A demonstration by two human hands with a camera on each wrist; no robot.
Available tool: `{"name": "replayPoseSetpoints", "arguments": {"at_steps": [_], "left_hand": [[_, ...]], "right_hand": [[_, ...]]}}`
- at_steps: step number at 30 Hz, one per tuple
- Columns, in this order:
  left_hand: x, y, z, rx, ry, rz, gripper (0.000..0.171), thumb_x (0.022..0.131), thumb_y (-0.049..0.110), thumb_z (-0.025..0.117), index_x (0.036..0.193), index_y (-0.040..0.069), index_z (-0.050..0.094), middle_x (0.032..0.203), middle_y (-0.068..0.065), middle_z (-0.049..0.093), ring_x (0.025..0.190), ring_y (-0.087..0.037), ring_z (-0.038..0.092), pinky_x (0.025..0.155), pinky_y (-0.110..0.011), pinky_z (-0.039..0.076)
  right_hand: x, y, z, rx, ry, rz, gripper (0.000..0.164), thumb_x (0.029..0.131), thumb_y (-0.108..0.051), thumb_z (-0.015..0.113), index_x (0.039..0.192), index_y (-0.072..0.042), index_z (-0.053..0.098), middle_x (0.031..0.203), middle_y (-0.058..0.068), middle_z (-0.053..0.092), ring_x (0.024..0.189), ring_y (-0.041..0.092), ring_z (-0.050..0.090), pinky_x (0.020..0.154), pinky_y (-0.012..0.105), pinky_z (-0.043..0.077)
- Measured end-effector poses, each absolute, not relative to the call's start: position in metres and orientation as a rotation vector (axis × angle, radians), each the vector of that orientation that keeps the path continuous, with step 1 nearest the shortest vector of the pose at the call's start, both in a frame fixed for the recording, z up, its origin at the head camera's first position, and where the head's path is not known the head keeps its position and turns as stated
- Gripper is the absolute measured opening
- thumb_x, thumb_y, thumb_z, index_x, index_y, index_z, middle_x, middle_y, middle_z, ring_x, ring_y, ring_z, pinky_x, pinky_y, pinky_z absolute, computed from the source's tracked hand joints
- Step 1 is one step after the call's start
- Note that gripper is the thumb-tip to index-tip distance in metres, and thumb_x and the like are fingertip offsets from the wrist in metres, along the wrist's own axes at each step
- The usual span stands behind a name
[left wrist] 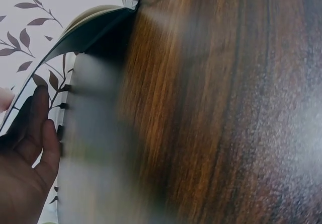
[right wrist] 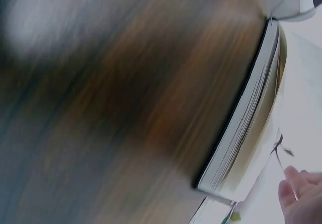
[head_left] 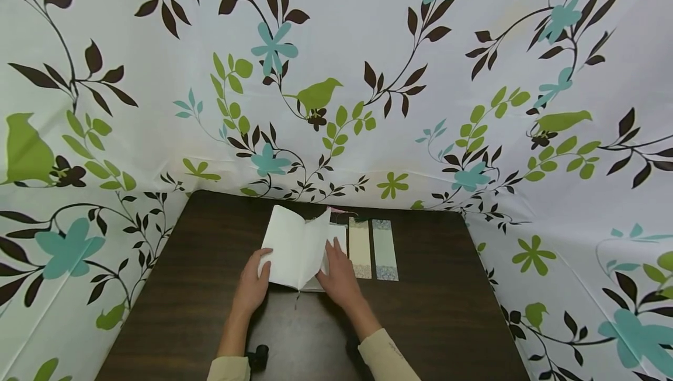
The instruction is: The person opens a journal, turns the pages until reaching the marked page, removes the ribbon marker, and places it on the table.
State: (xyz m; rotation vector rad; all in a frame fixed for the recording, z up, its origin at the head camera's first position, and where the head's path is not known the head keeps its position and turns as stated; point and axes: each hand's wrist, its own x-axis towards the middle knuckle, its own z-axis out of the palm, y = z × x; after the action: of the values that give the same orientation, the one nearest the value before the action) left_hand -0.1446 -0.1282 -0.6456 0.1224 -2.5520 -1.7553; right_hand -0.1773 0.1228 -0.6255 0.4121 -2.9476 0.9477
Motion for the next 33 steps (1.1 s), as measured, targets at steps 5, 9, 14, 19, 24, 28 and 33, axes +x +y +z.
{"name": "replayPoseSetpoints", "arguments": {"at_steps": [5, 9, 14, 19, 24, 28, 33], "left_hand": [[-0.143, -0.127, -0.647, 0.142, -2.544, -1.742, 0.036, 0.117, 0.020, 0.044, 0.151, 0.011, 0.054, 0.160, -0.020, 0.050, 0.154, -0.041, 0.041, 0.121, -0.066, 0.035], [-0.143, -0.125, -0.645, 0.142, -2.512, -1.748, 0.042, 0.120, 0.031, 0.036, 0.148, 0.009, 0.058, 0.158, -0.020, 0.053, 0.150, -0.041, 0.046, 0.117, -0.064, 0.038], [-0.142, -0.125, -0.643, 0.194, -2.486, -1.796, 0.055, 0.119, 0.047, 0.030, 0.142, 0.007, 0.061, 0.146, -0.016, 0.062, 0.137, -0.032, 0.055, 0.113, -0.054, 0.042], [-0.142, -0.125, -0.641, 0.248, -2.482, -1.815, 0.056, 0.116, 0.055, 0.037, 0.133, 0.009, 0.063, 0.137, -0.016, 0.066, 0.128, -0.031, 0.058, 0.108, -0.052, 0.043], [-0.143, -0.125, -0.642, 0.269, -2.533, -1.748, 0.049, 0.113, 0.052, 0.050, 0.130, 0.007, 0.062, 0.147, -0.020, 0.061, 0.141, -0.038, 0.054, 0.113, -0.061, 0.041], [-0.145, -0.124, -0.643, 0.247, -2.546, -1.651, 0.031, 0.115, 0.034, 0.055, 0.116, 0.004, 0.060, 0.129, -0.019, 0.065, 0.124, -0.035, 0.059, 0.104, -0.054, 0.045], [-0.145, -0.123, -0.642, 0.224, -2.566, -1.574, 0.027, 0.115, 0.029, 0.055, 0.104, 0.004, 0.055, 0.107, -0.013, 0.060, 0.102, -0.028, 0.054, 0.092, -0.046, 0.043]], "right_hand": [[-0.169, 0.107, -0.628, 0.628, -3.001, 0.876, 0.074, 0.108, -0.036, 0.065, 0.172, -0.023, 0.029, 0.172, 0.008, 0.042, 0.150, 0.034, 0.051, 0.117, 0.059, 0.045], [-0.163, 0.099, -0.631, 0.781, -3.010, 0.818, 0.073, 0.109, -0.035, 0.064, 0.172, -0.026, 0.028, 0.167, 0.002, 0.050, 0.146, 0.027, 0.056, 0.116, 0.052, 0.048], [-0.159, 0.096, -0.634, 0.906, -2.977, 0.709, 0.065, 0.108, -0.032, 0.064, 0.168, -0.025, 0.039, 0.164, -0.001, 0.054, 0.143, 0.024, 0.058, 0.113, 0.048, 0.051], [-0.158, 0.096, -0.635, 0.945, -2.958, 0.646, 0.060, 0.109, -0.032, 0.063, 0.165, -0.026, 0.043, 0.163, -0.004, 0.055, 0.141, 0.021, 0.060, 0.111, 0.046, 0.052], [-0.158, 0.098, -0.637, 0.956, -2.959, 0.616, 0.058, 0.109, -0.033, 0.062, 0.164, -0.025, 0.045, 0.160, -0.004, 0.057, 0.139, 0.021, 0.061, 0.109, 0.046, 0.053], [-0.158, 0.102, -0.640, 0.939, -2.985, 0.588, 0.055, 0.110, -0.035, 0.061, 0.162, -0.026, 0.047, 0.159, -0.004, 0.058, 0.140, 0.021, 0.061, 0.108, 0.047, 0.053], [-0.162, 0.111, -0.644, 0.881, -3.034, 0.536, 0.050, 0.108, -0.035, 0.064, 0.156, -0.024, 0.056, 0.156, -0.002, 0.061, 0.141, 0.023, 0.060, 0.108, 0.049, 0.053]]}}
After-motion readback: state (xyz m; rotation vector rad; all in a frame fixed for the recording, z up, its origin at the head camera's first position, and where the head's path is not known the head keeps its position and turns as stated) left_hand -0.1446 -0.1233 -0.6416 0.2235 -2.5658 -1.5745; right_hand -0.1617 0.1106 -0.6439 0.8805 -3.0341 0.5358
